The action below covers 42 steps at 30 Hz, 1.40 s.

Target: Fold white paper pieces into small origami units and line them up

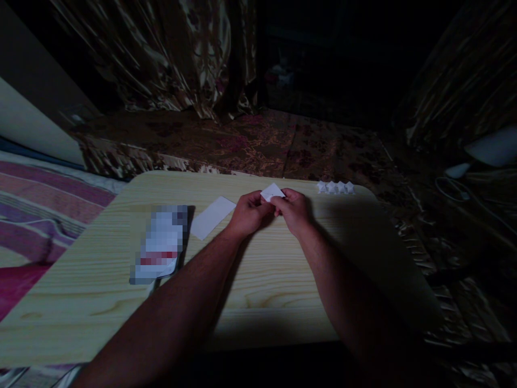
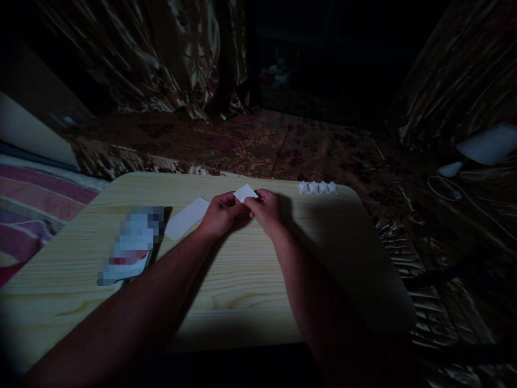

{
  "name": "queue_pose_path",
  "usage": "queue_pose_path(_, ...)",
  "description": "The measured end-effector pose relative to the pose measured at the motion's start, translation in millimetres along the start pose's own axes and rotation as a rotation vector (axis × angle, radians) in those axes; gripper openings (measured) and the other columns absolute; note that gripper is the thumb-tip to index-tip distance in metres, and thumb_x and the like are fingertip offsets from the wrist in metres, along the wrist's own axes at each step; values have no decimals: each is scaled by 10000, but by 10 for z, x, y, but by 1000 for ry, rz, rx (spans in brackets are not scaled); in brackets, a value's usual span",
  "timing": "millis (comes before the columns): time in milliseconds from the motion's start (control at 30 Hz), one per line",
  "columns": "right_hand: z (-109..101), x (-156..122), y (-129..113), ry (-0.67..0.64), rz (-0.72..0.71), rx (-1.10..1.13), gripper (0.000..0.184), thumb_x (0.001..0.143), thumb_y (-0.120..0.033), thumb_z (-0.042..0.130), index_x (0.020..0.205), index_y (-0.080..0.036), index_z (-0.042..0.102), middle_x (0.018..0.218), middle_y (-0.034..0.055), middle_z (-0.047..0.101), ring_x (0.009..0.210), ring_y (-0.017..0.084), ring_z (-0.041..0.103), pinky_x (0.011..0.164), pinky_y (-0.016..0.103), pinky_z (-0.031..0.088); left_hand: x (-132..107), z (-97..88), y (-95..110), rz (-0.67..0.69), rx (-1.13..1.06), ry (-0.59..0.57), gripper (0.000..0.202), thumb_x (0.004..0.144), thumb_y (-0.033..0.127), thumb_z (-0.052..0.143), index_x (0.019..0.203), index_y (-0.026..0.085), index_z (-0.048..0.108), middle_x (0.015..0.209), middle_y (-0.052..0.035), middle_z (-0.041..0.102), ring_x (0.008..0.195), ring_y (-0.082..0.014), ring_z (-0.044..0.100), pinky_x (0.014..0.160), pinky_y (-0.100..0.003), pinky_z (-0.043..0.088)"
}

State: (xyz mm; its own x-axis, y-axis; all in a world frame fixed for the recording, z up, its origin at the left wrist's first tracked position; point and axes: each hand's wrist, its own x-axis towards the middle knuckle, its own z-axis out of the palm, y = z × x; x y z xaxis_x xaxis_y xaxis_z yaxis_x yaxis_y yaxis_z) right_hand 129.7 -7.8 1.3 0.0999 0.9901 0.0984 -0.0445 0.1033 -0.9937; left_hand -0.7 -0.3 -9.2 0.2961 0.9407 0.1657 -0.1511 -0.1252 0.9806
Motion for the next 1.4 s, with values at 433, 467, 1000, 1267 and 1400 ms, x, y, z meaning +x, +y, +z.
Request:
queue_pose_path(433, -21, -20, 6, -23, -7, -18, 135, 671, -271, 600, 754, -164, 601, 570, -49, 561, 441, 69, 439, 406, 197, 309, 8, -16, -16, 16, 43, 3, 161, 721, 263, 672, 689, 138, 576, 651, 7, 570, 574, -89, 467, 544, -222, 342)
queue_pose_path(467, -14, -19, 13, -11, -7, -25, 140, 671, -274, 599, 755, -163, 605, 569, -49, 560, 445, 69, 439, 406, 196, 307, 8, -14, -13, 16, 40, -2, 161, 719, 263, 672, 688, 138, 575, 651, 8, 568, 574, -89, 466, 544, -221, 343)
queue_pose_path(1000, 76, -40, -32, 59, 14, -20, 172, 661, -292, 602, 778, -167, 611, 598, -43, 579, 444, 67, 409, 404, 198, 295, -6, 22, 52, 4, -54, 27, 144, 678, 243, 703, 747, 130, 646, 657, 7, 598, 556, -93, 488, 560, -230, 369)
queue_pose_path(1267, 85, -7, 46, 44, -73, -21, 147, 714, -309, 578, 760, -170, 594, 613, -41, 577, 483, 78, 446, 438, 198, 338, -12, 32, 69, 29, -58, 26, 119, 667, 202, 693, 657, 136, 595, 615, 20, 583, 559, -87, 477, 563, -218, 360)
queue_pose_path(1400, 71, -39, -10, 0, -44, -23, 198, 719, -345, 604, 810, -169, 594, 620, -41, 580, 460, 71, 426, 419, 199, 315, -1, 26, 46, 3, -75, 64, 144, 679, 248, 687, 675, 138, 595, 625, 12, 585, 548, -91, 477, 544, -223, 349)
